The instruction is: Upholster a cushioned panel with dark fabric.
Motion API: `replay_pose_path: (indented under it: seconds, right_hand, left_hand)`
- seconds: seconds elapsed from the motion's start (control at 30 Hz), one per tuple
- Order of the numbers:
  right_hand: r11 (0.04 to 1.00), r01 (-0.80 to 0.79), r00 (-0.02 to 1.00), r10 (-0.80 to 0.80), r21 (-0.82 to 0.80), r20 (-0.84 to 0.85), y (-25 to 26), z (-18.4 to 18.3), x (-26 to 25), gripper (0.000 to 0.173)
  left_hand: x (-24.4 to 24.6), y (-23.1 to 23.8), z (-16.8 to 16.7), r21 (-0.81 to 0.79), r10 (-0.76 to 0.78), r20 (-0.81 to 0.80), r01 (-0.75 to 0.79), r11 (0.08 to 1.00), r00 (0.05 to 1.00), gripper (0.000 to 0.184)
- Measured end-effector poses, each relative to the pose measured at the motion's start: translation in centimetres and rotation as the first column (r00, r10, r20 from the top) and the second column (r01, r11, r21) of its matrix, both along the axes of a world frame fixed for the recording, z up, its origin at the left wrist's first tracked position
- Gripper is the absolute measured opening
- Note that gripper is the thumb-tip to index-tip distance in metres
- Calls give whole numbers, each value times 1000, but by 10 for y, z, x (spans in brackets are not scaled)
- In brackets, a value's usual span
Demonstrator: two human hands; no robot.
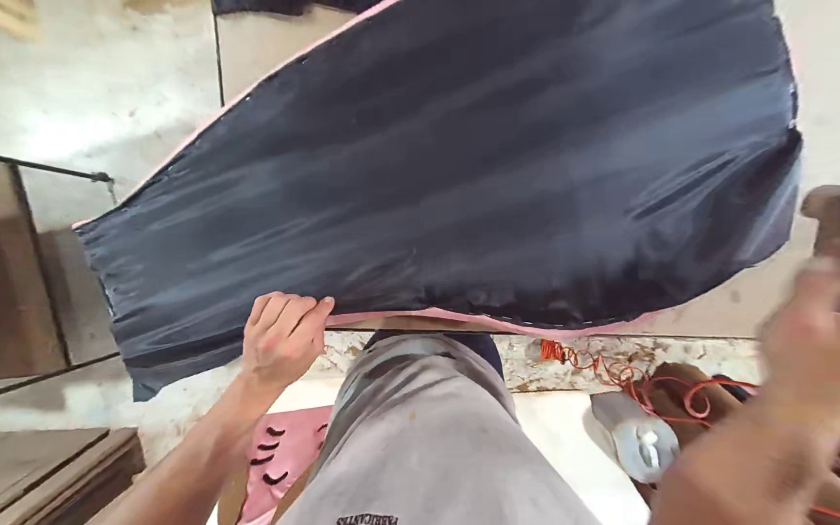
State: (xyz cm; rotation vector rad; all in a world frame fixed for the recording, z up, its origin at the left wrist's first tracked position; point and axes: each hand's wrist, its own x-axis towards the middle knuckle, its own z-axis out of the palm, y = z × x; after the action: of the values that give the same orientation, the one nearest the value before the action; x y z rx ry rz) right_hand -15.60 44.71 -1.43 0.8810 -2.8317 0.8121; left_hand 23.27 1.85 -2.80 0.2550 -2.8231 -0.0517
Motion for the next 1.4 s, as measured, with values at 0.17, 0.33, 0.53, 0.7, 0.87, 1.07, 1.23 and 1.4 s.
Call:
replay_pose_path:
  seconds: [0.17,0.33,0.53,0.7,0.87,1.07,1.23,1.4]
  right_hand:
    - [988,14,998,-23,-152,-58,-94,-5,163,27]
    - [935,-194,939,265,-296,220,-124,-34,295,22]
    - [985,-85,984,107,-149,142,-89,-27,293,23]
    - [958,286,957,-284,-26,53,-23,17,237,30]
    - [947,304,951,-295,-104,93,-5,62,76,42]
    - [988,121,942,-146,100,302,-103,17,-195,48]
    - [977,-184,837,99,106,538,-174,-49,-271,58]
    - [993,39,851,-90,109,518,-143,-51,-226,62]
  left_hand:
    - [20,-13,-18,1,-93,-151,95,996,984,13]
    - [27,-22,-28,136,2,-107,12,991,994,23]
    - [45,-23,-17,173,65,-131,-42,984,989,39]
    - [61,42,-16,549,-31,-183,129,826,983,29]
    - [60,75,-29,953,358,233,-139,-268,904,40]
    - [-29,105,-15,826,789,416,174,-536,452,54]
    - [-107,108,-22,861,960,258,423,-281,111,65]
    - [-124,52,-10,901,967,139,377,-214,215,73]
